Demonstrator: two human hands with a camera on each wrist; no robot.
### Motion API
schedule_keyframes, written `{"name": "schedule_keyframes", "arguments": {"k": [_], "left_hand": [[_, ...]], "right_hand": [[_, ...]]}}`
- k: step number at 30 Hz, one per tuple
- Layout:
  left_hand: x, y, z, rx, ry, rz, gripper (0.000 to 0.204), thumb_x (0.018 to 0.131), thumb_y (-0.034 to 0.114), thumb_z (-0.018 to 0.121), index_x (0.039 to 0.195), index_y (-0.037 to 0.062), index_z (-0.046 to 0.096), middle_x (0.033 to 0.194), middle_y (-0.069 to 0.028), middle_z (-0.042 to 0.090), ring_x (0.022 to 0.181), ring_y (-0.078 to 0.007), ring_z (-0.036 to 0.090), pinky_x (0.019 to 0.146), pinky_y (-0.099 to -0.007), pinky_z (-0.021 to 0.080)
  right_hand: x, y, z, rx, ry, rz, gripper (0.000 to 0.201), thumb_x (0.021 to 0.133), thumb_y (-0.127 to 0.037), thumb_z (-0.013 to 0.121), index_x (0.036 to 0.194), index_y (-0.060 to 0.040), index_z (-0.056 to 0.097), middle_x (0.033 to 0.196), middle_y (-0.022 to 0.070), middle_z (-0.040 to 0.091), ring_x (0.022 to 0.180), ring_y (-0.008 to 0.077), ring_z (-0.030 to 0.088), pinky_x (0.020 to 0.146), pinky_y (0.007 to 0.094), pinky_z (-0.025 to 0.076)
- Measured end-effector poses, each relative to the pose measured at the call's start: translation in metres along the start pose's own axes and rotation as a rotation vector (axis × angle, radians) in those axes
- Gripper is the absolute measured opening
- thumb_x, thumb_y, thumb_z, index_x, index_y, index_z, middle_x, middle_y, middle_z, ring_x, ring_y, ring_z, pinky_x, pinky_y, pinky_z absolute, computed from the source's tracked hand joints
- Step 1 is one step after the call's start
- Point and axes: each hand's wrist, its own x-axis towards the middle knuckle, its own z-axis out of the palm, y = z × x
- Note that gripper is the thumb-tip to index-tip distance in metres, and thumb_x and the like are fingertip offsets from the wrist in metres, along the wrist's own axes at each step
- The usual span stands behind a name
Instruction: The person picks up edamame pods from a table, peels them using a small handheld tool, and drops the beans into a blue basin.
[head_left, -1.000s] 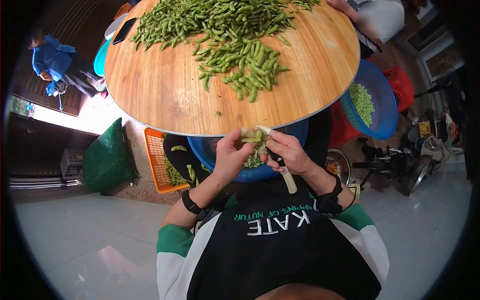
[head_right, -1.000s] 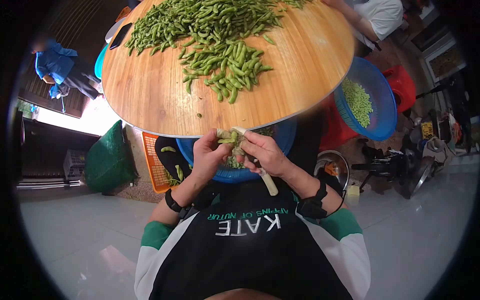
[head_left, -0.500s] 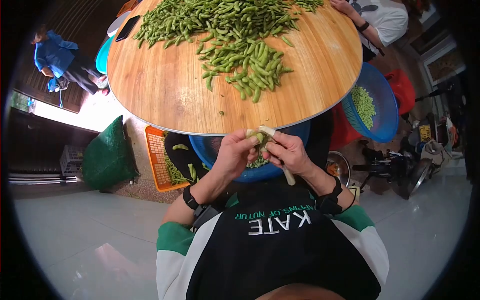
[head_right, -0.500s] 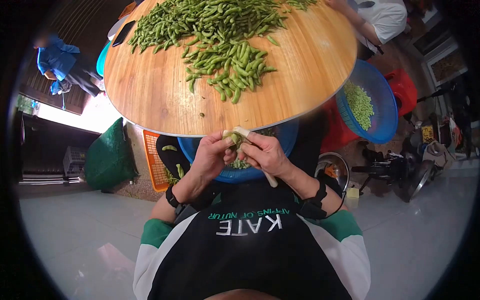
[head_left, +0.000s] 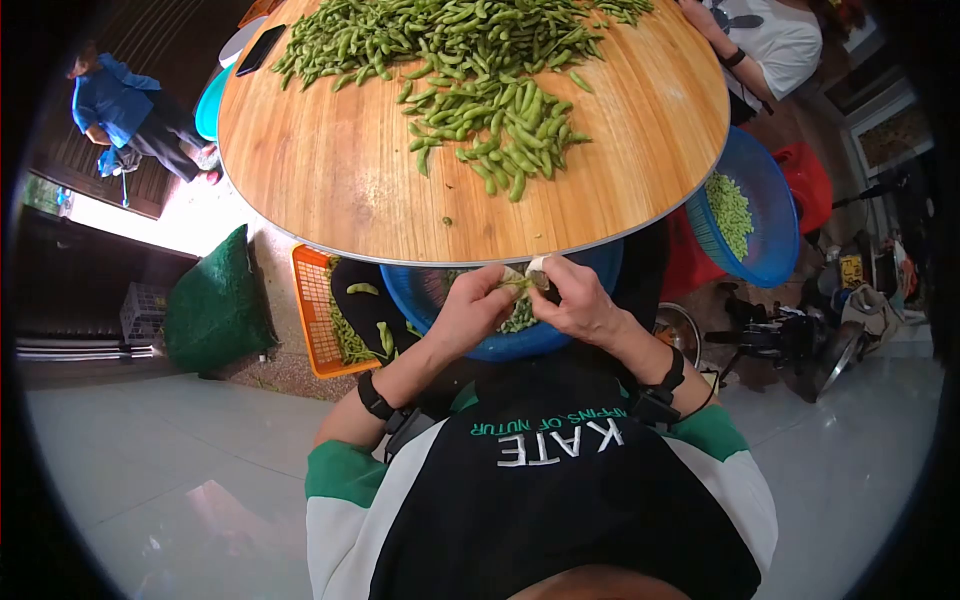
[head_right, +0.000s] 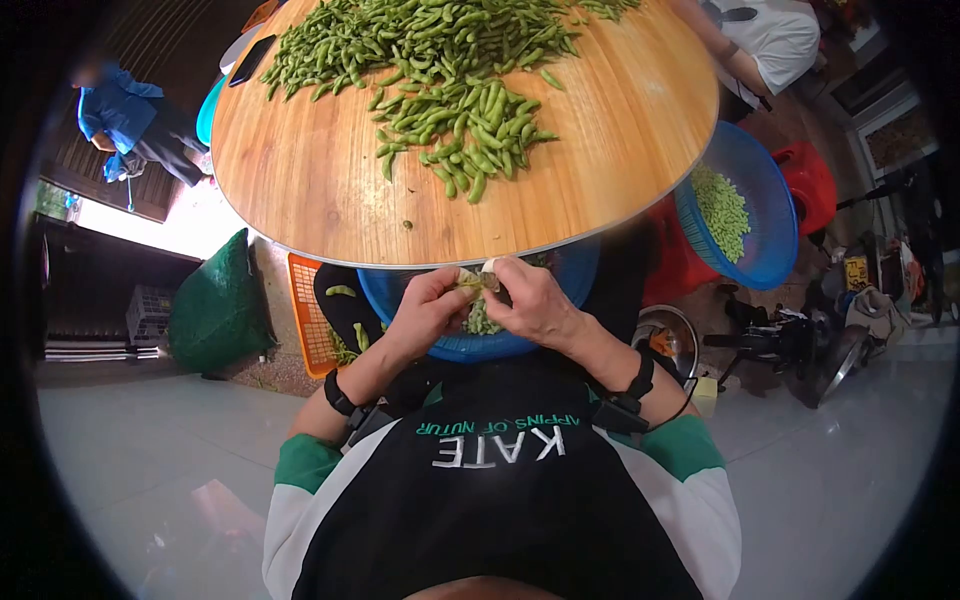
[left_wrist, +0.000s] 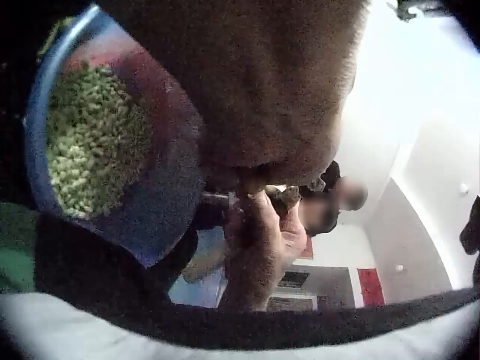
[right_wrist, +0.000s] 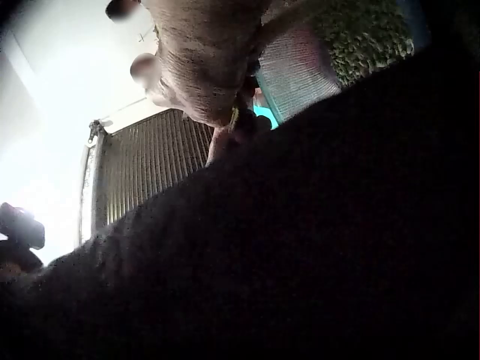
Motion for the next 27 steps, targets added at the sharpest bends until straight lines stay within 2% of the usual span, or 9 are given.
{"name": "schedule_keyframes", "arguments": {"k": [4,11,14,17,19,21,23,25,27], "left_hand": [[0.002,-0.006,-0.002,0.108,-0.031,-0.01,0.009,0.091,0.011,0.054,0.09,0.0024,0.057,0.063,0.0037,0.047,0.053,-0.0046,0.041,0.047,-0.0205,0.032],[-0.003,-0.006,0.001,0.318,0.009,0.052,0.01,0.089,0.009,0.056,0.094,0.0008,0.057,0.066,0.0026,0.051,0.056,-0.0061,0.047,0.048,-0.0221,0.038],[-0.01,0.0,-0.001,0.387,0.112,0.138,0.019,0.085,0.005,0.061,0.102,-0.001,0.055,0.071,-0.0095,0.062,0.06,-0.0138,0.057,0.055,-0.0297,0.045],[-0.035,0.022,-0.018,0.735,0.163,0.414,0.025,0.082,0.003,0.063,0.105,0.0041,0.055,0.082,-0.0184,0.064,0.075,-0.0333,0.066,0.063,-0.0351,0.051],[-0.055,0.035,-0.048,0.9,0.227,0.434,0.018,0.081,0.003,0.064,0.098,0.0057,0.059,0.082,-0.0165,0.064,0.076,-0.0323,0.066,0.064,-0.0336,0.052],[-0.079,0.06,-0.076,1.375,0.256,0.357,0.021,0.077,0.003,0.065,0.097,0.0077,0.062,0.079,-0.0123,0.058,0.072,-0.0325,0.06,0.063,-0.0397,0.05],[-0.09,0.069,-0.09,1.533,0.34,0.299,0.028,0.072,-0.005,0.057,0.097,0.0065,0.063,0.093,-0.015,0.056,0.088,-0.0351,0.056,0.076,-0.0429,0.047],[-0.089,0.075,-0.104,1.65,0.218,0.257,0.029,0.071,-0.006,0.055,0.096,0.0051,0.064,0.097,-0.0159,0.055,0.089,-0.0363,0.054,0.078,-0.0435,0.046],[-0.075,0.084,-0.091,1.694,0.225,0.386,0.027,0.071,-0.004,0.054,0.095,0.0043,0.064,0.095,-0.0162,0.056,0.089,-0.0362,0.054,0.078,-0.0434,0.046]], "right_hand": [[0.0,0.001,-0.004,0.027,-0.132,0.117,0.023,0.075,-0.003,0.064,0.092,0.0026,0.05,0.081,0.0198,0.055,0.071,0.0386,0.059,0.06,0.0413,0.047],[0.0,0.002,-0.008,0.149,-0.165,0.229,0.02,0.076,-0.001,0.064,0.091,0.0026,0.051,0.073,0.0159,0.055,0.064,0.0286,0.058,0.057,0.0352,0.044],[0.001,-0.003,-0.008,0.187,-0.189,0.264,0.019,0.078,-0.004,0.065,0.09,0.0025,0.052,0.074,0.0177,0.055,0.065,0.0315,0.058,0.059,0.037,0.045],[-0.001,-0.002,-0.005,0.178,-0.194,0.213,0.022,0.078,-0.007,0.067,0.09,0.0024,0.052,0.074,0.0185,0.056,0.069,0.0355,0.059,0.061,0.0394,0.045],[-0.005,0.003,-0.006,0.195,-0.229,0.172,0.023,0.081,-0.004,0.068,0.1,0.0025,0.057,0.078,0.0107,0.062,0.061,0.0167,0.06,0.056,0.0286,0.047],[-0.003,-0.004,-0.007,0.278,-0.227,0.239,0.021,0.082,-0.004,0.066,0.1,0.0028,0.057,0.08,0.009,0.063,0.061,0.0143,0.06,0.055,0.0269,0.048],[-0.002,-0.012,-0.011,0.362,-0.221,0.311,0.02,0.084,-0.004,0.065,0.101,0.0031,0.058,0.082,0.0072,0.064,0.061,0.0119,0.06,0.055,0.0252,0.048],[0.001,-0.017,-0.016,0.536,-0.2,0.511,0.017,0.087,-0.005,0.062,0.101,0.0027,0.057,0.082,0.0065,0.064,0.058,0.0089,0.057,0.051,0.0227,0.045],[0.004,-0.016,-0.02,0.596,-0.11,0.573,0.016,0.088,-0.007,0.061,0.1,0.0019,0.057,0.078,0.0052,0.063,0.056,0.0073,0.054,0.05,0.0222,0.043]]}}
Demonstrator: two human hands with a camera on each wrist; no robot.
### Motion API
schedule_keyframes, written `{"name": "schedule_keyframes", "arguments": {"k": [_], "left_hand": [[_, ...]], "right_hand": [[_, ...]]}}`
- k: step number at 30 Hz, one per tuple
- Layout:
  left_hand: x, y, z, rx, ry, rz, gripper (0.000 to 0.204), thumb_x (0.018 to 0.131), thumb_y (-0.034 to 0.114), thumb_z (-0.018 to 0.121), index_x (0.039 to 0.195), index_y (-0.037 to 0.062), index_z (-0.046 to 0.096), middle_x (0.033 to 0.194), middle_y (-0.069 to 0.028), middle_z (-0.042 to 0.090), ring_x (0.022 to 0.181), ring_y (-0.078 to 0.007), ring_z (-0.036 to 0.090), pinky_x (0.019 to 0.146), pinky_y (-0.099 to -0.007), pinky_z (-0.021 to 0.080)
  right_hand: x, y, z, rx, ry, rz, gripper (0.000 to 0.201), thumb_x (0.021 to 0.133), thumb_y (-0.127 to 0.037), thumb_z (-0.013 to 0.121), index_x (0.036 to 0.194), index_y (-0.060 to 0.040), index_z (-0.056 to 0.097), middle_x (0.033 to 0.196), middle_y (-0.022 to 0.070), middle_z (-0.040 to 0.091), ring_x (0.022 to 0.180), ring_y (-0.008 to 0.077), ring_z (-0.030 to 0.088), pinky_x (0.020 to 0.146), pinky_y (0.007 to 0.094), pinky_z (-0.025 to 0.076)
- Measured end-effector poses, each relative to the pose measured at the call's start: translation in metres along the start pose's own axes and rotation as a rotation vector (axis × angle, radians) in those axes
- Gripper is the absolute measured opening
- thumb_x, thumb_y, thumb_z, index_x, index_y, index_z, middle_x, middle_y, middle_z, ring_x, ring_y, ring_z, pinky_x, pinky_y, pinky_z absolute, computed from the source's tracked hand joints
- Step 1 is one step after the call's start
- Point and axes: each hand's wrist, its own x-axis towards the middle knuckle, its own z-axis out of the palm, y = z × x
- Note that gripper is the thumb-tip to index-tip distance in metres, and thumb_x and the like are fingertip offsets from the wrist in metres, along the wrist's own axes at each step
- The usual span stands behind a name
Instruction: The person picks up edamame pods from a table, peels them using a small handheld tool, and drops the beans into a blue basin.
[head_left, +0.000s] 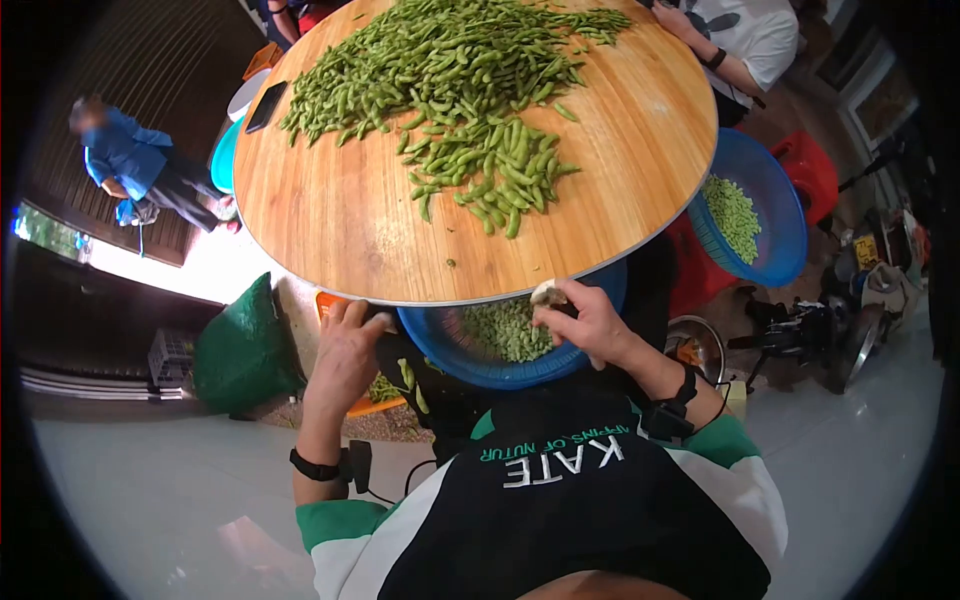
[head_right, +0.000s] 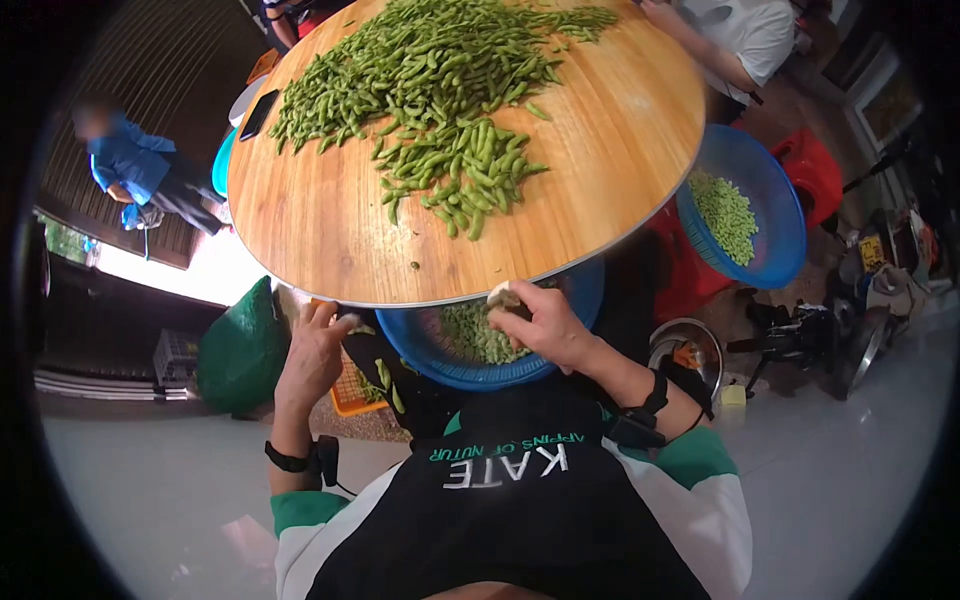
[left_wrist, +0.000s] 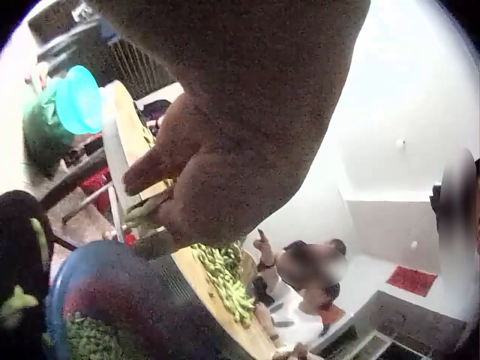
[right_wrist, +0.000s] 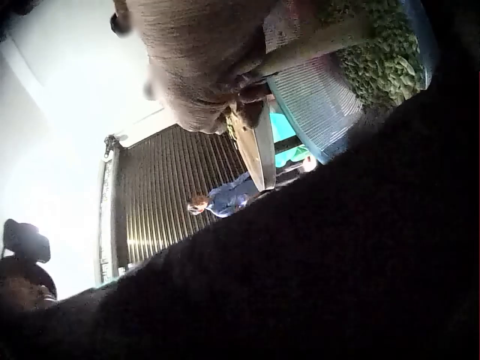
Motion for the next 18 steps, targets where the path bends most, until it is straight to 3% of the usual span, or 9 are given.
{"name": "schedule_keyframes", "arguments": {"k": [2,4,8,9,10,12,14,16,18], "left_hand": [[0.013,0.001,-0.003,0.029,0.076,0.069,0.025,0.072,-0.003,0.054,0.093,0.0036,0.064,0.094,-0.0165,0.056,0.089,-0.0361,0.054,0.078,-0.0432,0.047],[0.017,-0.016,-0.002,0.067,-0.224,-0.032,0.021,0.073,-0.001,0.053,0.09,0.003,0.064,0.09,-0.016,0.058,0.093,-0.0351,0.054,0.08,-0.0451,0.045],[-0.022,-0.032,-0.002,0.266,-0.243,-0.119,0.019,0.074,0.0,0.053,0.088,0.0045,0.065,0.088,-0.0128,0.059,0.089,-0.0309,0.057,0.078,-0.041,0.045],[-0.012,-0.019,-0.012,0.192,-0.078,-0.029,0.021,0.074,-0.001,0.055,0.092,0.0051,0.063,0.086,-0.0119,0.058,0.089,-0.0295,0.057,0.076,-0.0378,0.046],[0.005,-0.009,-0.016,0.199,-0.068,-0.029,0.021,0.074,-0.001,0.055,0.092,0.0051,0.063,0.086,-0.0119,0.058,0.089,-0.0295,0.057,0.076,-0.0378,0.046],[0.045,0.013,-0.017,-0.036,0.226,0.169,0.024,0.073,-0.001,0.056,0.095,0.0058,0.061,0.084,-0.0111,0.057,0.091,-0.0283,0.056,0.077,-0.0379,0.045],[0.088,0.033,-0.01,-0.205,0.201,0.333,0.025,0.072,0.0,0.057,0.096,0.0069,0.061,0.084,-0.0105,0.054,0.09,-0.0275,0.054,0.077,-0.0377,0.045],[0.129,0.048,0.01,-0.166,0.209,0.452,0.025,0.072,0.001,0.057,0.095,0.0084,0.062,0.084,-0.0101,0.052,0.089,-0.0277,0.054,0.076,-0.0379,0.045],[0.159,0.044,0.039,-0.117,0.186,0.588,0.023,0.074,0.003,0.055,0.094,0.0101,0.063,0.085,-0.0095,0.05,0.087,-0.0276,0.053,0.076,-0.0372,0.045]], "right_hand": [[-0.003,-0.001,-0.002,0.088,0.072,0.048,0.015,0.089,-0.01,0.061,0.098,0.0012,0.056,0.074,0.0039,0.062,0.053,0.0057,0.051,0.049,0.0216,0.042],[-0.004,-0.006,-0.011,0.13,0.095,0.048,0.013,0.09,-0.009,0.059,0.099,-0.0001,0.057,0.074,0.003,0.061,0.054,0.0046,0.05,0.048,0.02,0.04],[-0.013,0.006,-0.028,0.113,0.148,0.043,0.017,0.092,-0.01,0.054,0.104,0.0019,0.054,0.076,0.005,0.06,0.051,0.0048,0.046,0.044,0.0187,0.036],[-0.013,0.008,-0.028,0.199,0.117,0.052,0.017,0.092,-0.01,0.053,0.103,0.0023,0.054,0.076,0.0057,0.059,0.051,0.0052,0.046,0.043,0.0189,0.036],[-0.01,0.007,-0.026,0.196,0.115,0.041,0.017,0.092,-0.01,0.053,0.103,0.0023,0.054,0.076,0.0057,0.059,0.051,0.0052,0.046,0.043,0.0189,0.036],[-0.005,0.005,-0.02,0.318,0.077,0.07,0.014,0.093,-0.013,0.052,0.094,0.0007,0.054,0.071,0.0037,0.057,0.05,0.0043,0.046,0.043,0.0192,0.036],[-0.002,0.011,-0.02,0.326,0.036,0.066,0.018,0.093,-0.015,0.051,0.099,0.0014,0.053,0.075,0.0054,0.058,0.05,0.005,0.046,0.042,0.0191,0.035],[0.0,0.002,-0.013,0.516,0.043,0.109,0.021,0.093,-0.015,0.049,0.105,0.0016,0.051,0.081,0.0079,0.058,0.053,0.0057,0.048,0.042,0.0187,0.036],[0.0,0.005,-0.014,0.527,0.006,0.108,0.024,0.094,-0.014,0.048,0.112,0.0012,0.049,0.086,0.0092,0.058,0.057,0.0062,0.05,0.043,0.0184,0.036]]}}
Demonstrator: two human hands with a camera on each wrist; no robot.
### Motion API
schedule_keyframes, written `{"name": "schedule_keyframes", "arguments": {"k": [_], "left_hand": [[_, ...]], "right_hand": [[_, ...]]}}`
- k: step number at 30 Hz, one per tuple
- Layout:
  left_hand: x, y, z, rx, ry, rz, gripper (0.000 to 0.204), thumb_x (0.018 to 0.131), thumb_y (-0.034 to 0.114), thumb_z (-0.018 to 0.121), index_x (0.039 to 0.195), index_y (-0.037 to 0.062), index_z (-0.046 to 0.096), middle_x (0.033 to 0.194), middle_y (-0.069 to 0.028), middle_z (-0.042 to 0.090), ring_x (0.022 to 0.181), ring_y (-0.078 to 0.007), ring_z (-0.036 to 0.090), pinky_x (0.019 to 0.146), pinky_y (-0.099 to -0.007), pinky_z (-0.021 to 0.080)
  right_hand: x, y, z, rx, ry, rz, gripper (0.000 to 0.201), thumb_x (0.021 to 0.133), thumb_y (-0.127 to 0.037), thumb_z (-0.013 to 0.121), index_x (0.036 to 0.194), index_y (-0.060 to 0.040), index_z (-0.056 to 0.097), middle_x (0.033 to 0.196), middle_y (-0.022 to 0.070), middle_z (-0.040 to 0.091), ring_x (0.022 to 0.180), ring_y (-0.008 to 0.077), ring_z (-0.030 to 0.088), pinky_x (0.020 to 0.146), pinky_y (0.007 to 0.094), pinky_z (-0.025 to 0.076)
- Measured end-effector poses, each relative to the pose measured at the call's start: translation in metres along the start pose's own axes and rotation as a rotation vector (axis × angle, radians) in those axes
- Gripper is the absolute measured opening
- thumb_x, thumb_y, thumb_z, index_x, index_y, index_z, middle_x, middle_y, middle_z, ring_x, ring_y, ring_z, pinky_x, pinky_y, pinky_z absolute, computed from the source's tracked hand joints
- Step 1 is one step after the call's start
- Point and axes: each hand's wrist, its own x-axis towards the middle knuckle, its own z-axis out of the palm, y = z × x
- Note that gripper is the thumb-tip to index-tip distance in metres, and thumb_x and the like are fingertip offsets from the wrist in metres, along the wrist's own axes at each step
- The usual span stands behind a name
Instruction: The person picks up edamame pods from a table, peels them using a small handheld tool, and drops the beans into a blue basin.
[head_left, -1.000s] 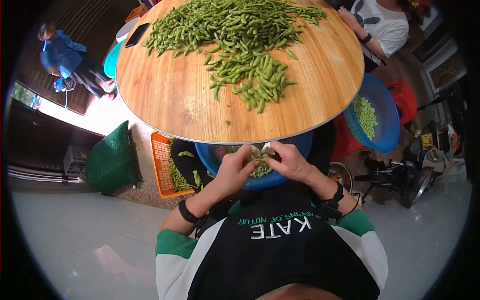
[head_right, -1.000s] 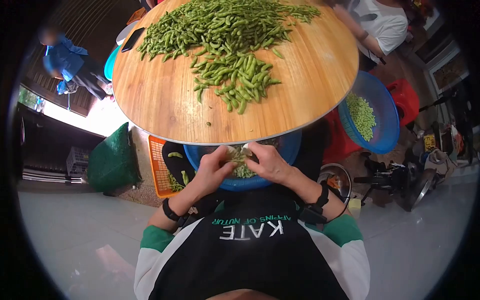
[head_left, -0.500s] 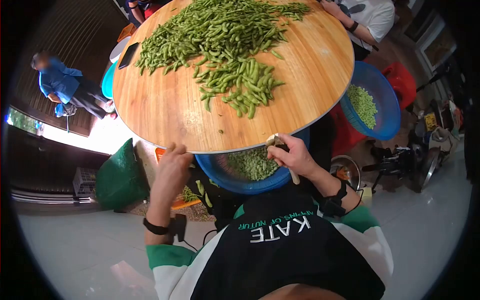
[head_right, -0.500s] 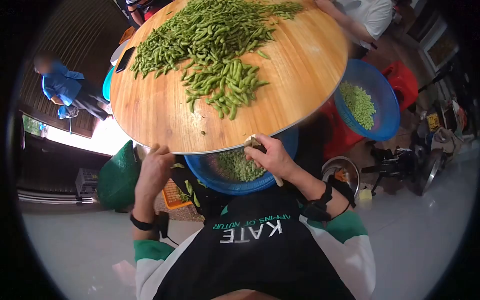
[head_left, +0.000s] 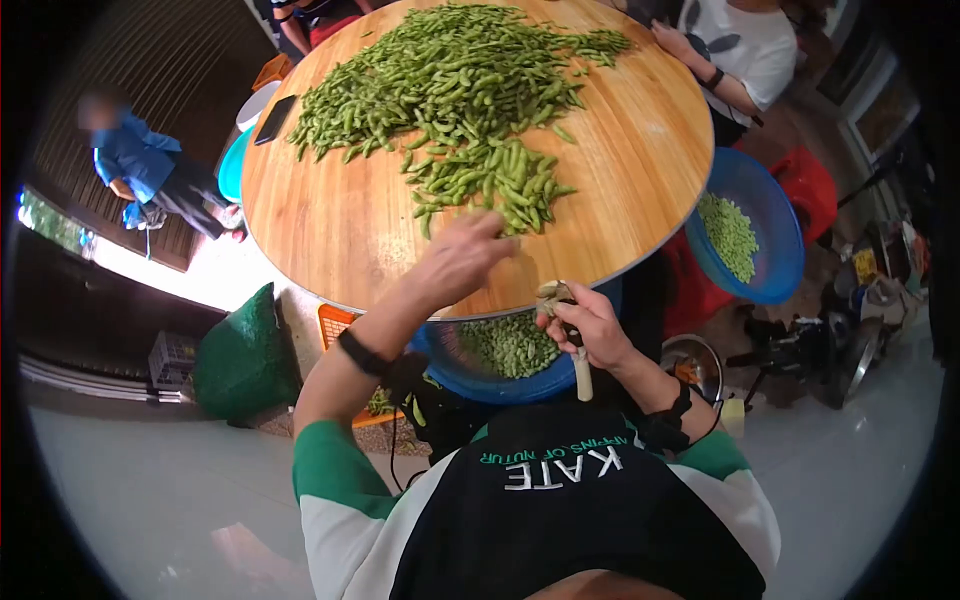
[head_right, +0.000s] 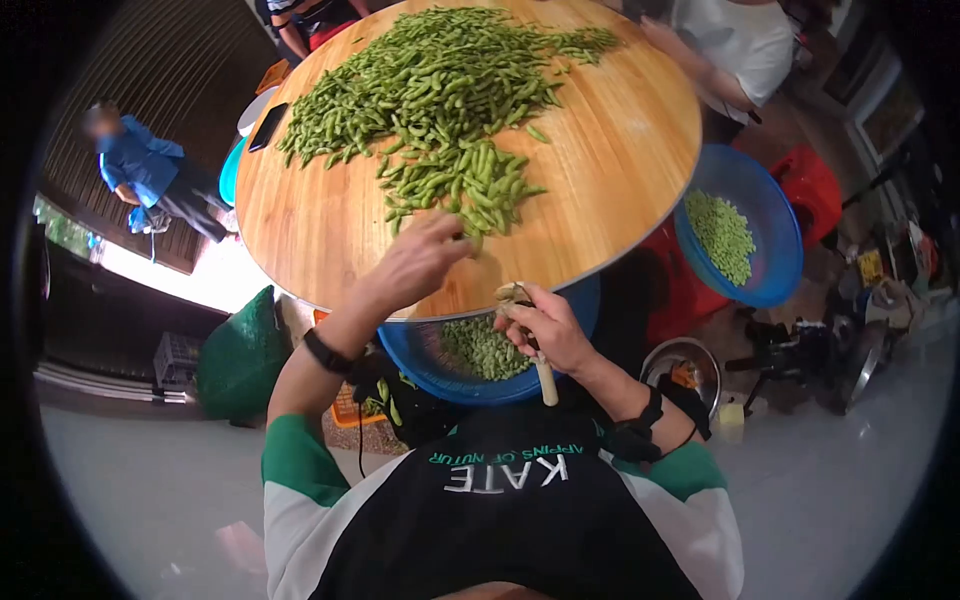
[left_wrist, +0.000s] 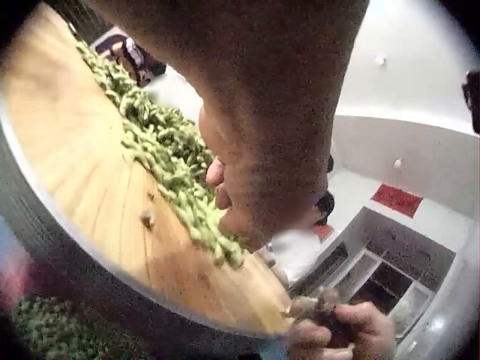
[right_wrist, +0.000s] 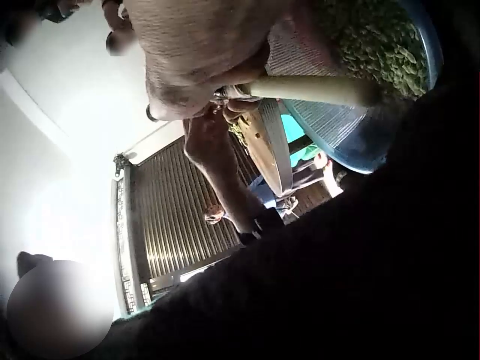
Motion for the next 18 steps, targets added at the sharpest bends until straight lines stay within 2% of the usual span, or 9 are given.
{"name": "schedule_keyframes", "arguments": {"k": [2,6,8,10,11,13,14,16,18], "left_hand": [[0.007,-0.011,0.02,0.004,0.006,0.008,0.021,0.074,0.006,0.055,0.094,0.0107,0.063,0.088,-0.0091,0.05,0.089,-0.0273,0.052,0.076,-0.0378,0.045],[0.019,-0.004,0.026,0.121,0.04,0.047,0.015,0.074,0.014,0.057,0.089,0.0116,0.062,0.094,-0.0083,0.048,0.093,-0.0264,0.051,0.073,-0.0392,0.043],[0.019,-0.002,0.029,0.109,-0.001,0.034,0.018,0.07,0.015,0.061,0.088,0.012,0.06,0.097,-0.0083,0.047,0.097,-0.0259,0.049,0.073,-0.0397,0.041],[0.023,0.0,0.028,0.081,0.15,0.019,0.017,0.072,0.009,0.061,0.089,0.0101,0.058,0.093,-0.0091,0.053,0.089,-0.0273,0.053,0.069,-0.0387,0.043],[0.023,0.002,0.028,0.079,0.15,0.03,0.017,0.072,0.009,0.061,0.089,0.0101,0.058,0.093,-0.0091,0.053,0.089,-0.0273,0.053,0.069,-0.0387,0.043],[0.016,0.014,0.026,-0.651,0.257,-0.424,0.014,0.078,0.006,0.06,0.091,0.0071,0.056,0.083,-0.0077,0.059,0.074,-0.023,0.058,0.061,-0.0341,0.045],[0.011,0.02,0.031,-0.99,0.311,-0.521,0.008,0.087,0.01,0.056,0.091,0.0036,0.055,0.073,-0.0044,0.06,0.062,-0.015,0.056,0.054,-0.0278,0.044],[0.003,0.045,0.008,-1.342,0.239,-0.657,0.011,0.09,0.013,0.057,0.093,0.0025,0.056,0.073,-0.0011,0.059,0.062,-0.0072,0.052,0.053,-0.0222,0.04],[-0.009,0.056,0.011,-1.48,0.21,-0.683,0.012,0.09,0.014,0.058,0.093,0.0025,0.056,0.073,-0.0009,0.059,0.061,-0.0066,0.051,0.052,-0.0208,0.038]], "right_hand": [[-0.002,-0.003,0.003,-0.031,0.074,-0.001,0.026,0.095,-0.015,0.047,0.115,0.0008,0.049,0.086,0.0088,0.058,0.059,0.0066,0.05,0.044,0.0185,0.037],[-0.002,-0.005,0.0,-0.064,0.104,-0.053,0.029,0.096,-0.013,0.046,0.122,0.0008,0.048,0.087,0.0084,0.058,0.06,0.0075,0.051,0.044,0.019,0.039],[-0.001,-0.004,0.0,-0.068,0.107,-0.057,0.031,0.096,-0.013,0.046,0.124,0.0003,0.047,0.086,0.0079,0.058,0.06,0.0078,0.051,0.045,0.0195,0.04],[0.0,-0.005,0.001,-0.056,0.158,-0.128,0.032,0.097,-0.013,0.046,0.126,-0.0003,0.046,0.085,0.0076,0.058,0.058,0.0077,0.05,0.044,0.0201,0.04],[0.0,-0.008,0.0,-0.055,0.166,-0.135,0.032,0.097,-0.013,0.046,0.126,-0.0003,0.046,0.085,0.0076,0.058,0.058,0.0077,0.05,0.044,0.0201,0.04],[-0.002,-0.012,-0.001,-0.023,0.212,-0.185,0.034,0.097,-0.013,0.046,0.128,-0.0013,0.044,0.083,0.0067,0.058,0.057,0.0071,0.049,0.044,0.0204,0.04],[-0.003,-0.011,-0.001,-0.015,0.239,-0.176,0.034,0.097,-0.013,0.046,0.128,-0.0013,0.044,0.083,0.0067,0.058,0.057,0.0071,0.049,0.044,0.0204,0.04],[0.0,-0.015,-0.001,-0.095,0.127,-0.19,0.039,0.097,-0.013,0.043,0.134,-0.0035,0.04,0.083,0.0075,0.057,0.057,0.0079,0.049,0.044,0.0208,0.041],[0.0,-0.018,0.009,-0.079,0.051,-0.134,0.044,0.096,-0.011,0.042,0.139,-0.003,0.035,0.082,0.007,0.057,0.055,0.0075,0.047,0.044,0.0204,0.04]]}}
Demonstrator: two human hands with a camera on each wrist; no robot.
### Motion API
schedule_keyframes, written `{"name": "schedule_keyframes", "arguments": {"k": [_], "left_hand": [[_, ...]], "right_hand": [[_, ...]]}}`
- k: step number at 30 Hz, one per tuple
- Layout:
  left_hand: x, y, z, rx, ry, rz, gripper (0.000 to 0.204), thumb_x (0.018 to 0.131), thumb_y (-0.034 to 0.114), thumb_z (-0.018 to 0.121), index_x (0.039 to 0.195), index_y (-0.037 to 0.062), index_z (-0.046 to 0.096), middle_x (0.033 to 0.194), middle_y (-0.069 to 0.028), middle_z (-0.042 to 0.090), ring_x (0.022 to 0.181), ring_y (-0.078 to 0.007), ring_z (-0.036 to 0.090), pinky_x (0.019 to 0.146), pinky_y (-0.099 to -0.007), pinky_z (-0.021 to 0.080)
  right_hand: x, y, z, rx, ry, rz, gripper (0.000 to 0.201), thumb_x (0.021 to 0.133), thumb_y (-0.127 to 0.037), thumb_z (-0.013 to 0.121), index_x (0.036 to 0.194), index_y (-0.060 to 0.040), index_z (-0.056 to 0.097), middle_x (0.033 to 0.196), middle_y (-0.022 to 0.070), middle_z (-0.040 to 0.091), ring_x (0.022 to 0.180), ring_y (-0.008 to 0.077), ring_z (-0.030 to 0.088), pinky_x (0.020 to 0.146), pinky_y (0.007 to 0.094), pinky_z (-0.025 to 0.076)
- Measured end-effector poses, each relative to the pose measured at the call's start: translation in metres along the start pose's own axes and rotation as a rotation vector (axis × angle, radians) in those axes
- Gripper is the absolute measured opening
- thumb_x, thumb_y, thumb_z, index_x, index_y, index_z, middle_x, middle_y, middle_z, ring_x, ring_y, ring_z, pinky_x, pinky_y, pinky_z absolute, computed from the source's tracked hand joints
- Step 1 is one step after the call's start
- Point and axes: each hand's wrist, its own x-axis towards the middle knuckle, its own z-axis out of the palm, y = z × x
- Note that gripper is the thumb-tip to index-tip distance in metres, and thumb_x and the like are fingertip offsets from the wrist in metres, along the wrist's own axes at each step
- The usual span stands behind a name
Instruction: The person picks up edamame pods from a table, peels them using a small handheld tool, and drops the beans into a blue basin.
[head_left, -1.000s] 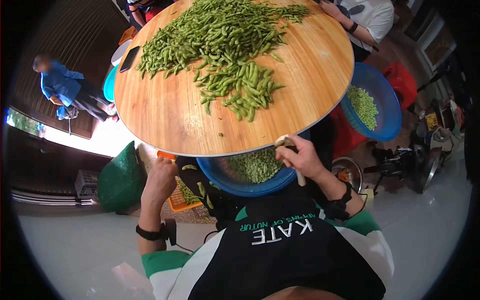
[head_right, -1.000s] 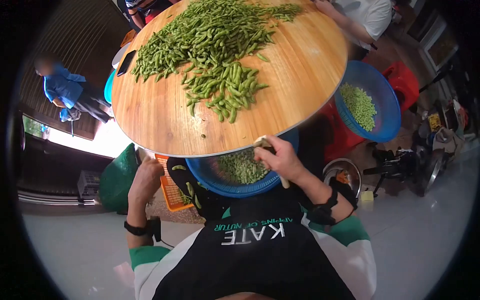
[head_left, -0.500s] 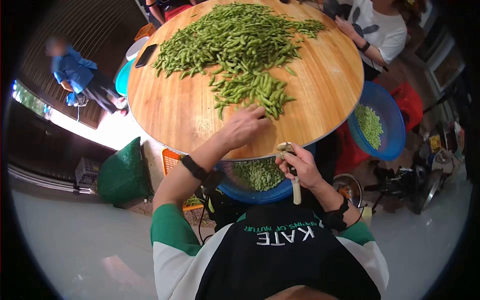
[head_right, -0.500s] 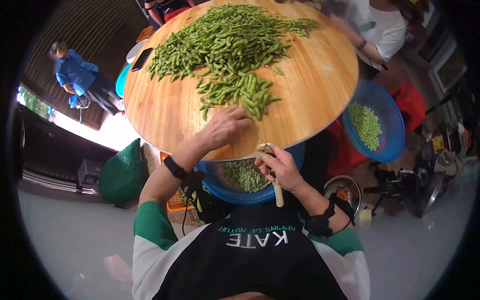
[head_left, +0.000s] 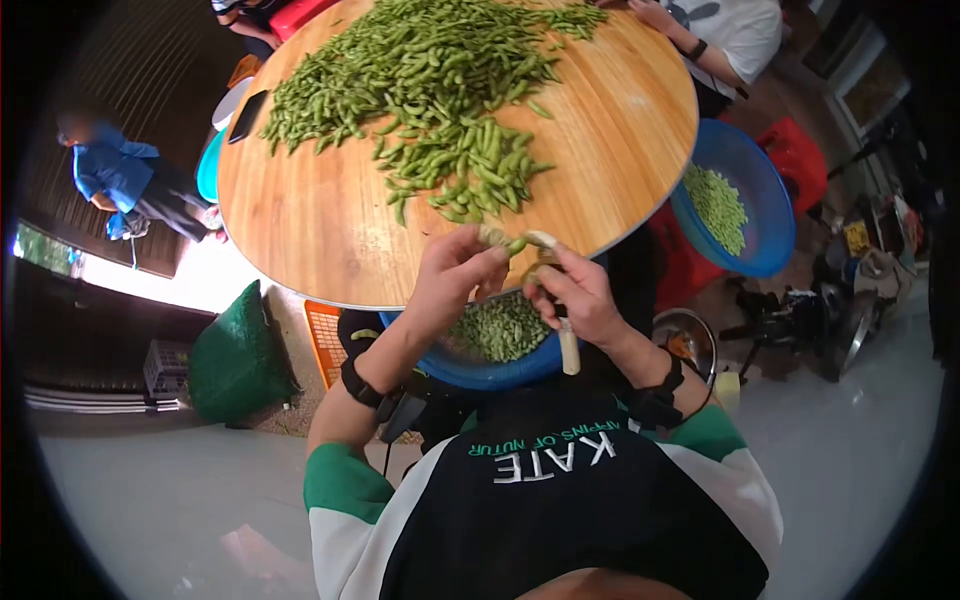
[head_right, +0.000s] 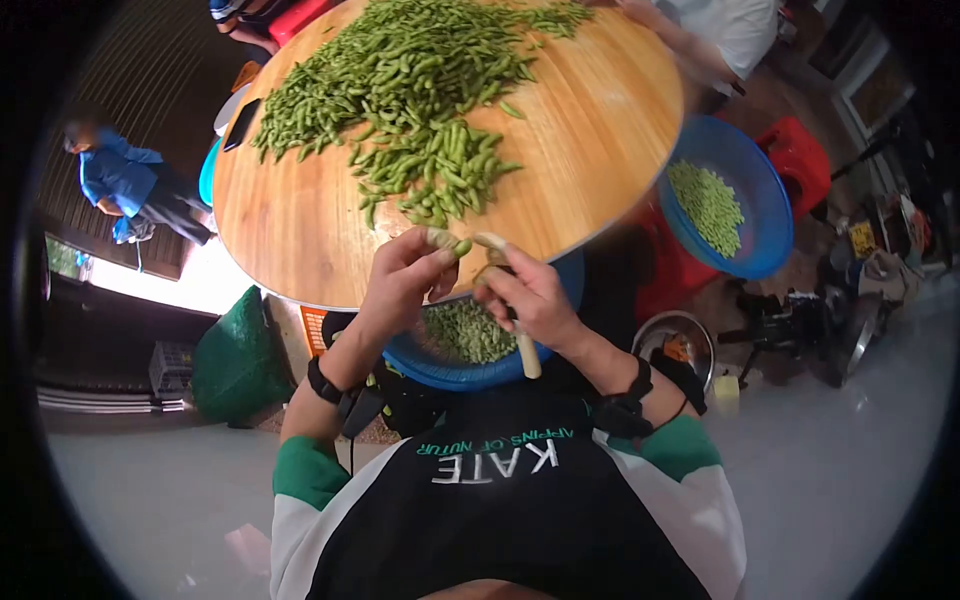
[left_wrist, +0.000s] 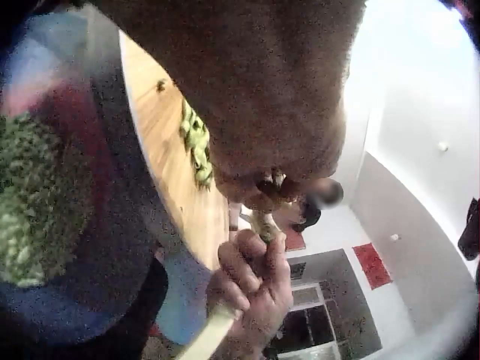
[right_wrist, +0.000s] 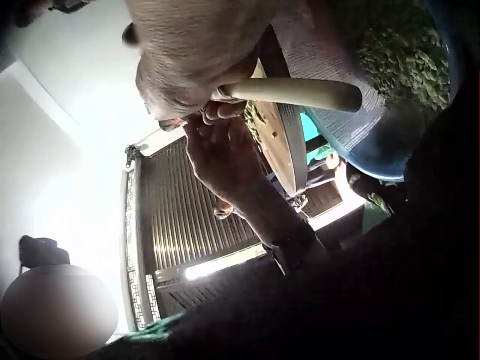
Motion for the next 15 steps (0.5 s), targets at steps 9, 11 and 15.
{"name": "schedule_keyframes", "arguments": {"k": [9,11,15], "left_hand": [[-0.027,-0.022,0.006,-0.189,0.12,-0.077,0.012,0.09,0.012,0.06,0.096,0.0018,0.059,0.071,-0.0004,0.058,0.056,-0.0051,0.047,0.05,-0.0182,0.034],[-0.029,-0.023,0.006,-0.204,0.146,-0.043,0.013,0.09,0.011,0.06,0.097,0.0007,0.06,0.072,-0.0002,0.058,0.057,-0.0048,0.047,0.05,-0.0181,0.034],[-0.033,-0.032,0.003,-0.243,0.153,0.018,0.012,0.09,0.008,0.058,0.098,-0.0006,0.059,0.073,-0.0016,0.06,0.058,-0.0056,0.05,0.051,-0.0185,0.036]], "right_hand": [[-0.004,0.016,0.011,0.086,-0.19,0.051,0.048,0.098,-0.012,0.039,0.143,-0.002,0.028,0.086,0.0087,0.056,0.057,0.0075,0.045,0.046,0.0185,0.04],[-0.003,0.017,0.011,0.14,-0.217,0.068,0.049,0.098,-0.014,0.039,0.144,-0.0018,0.027,0.087,0.0089,0.056,0.057,0.0075,0.045,0.047,0.0182,0.039],[-0.002,0.019,0.015,0.107,-0.231,0.028,0.049,0.098,-0.013,0.04,0.144,-0.0021,0.027,0.086,0.0089,0.056,0.057,0.0073,0.044,0.046,0.0182,0.039]]}}
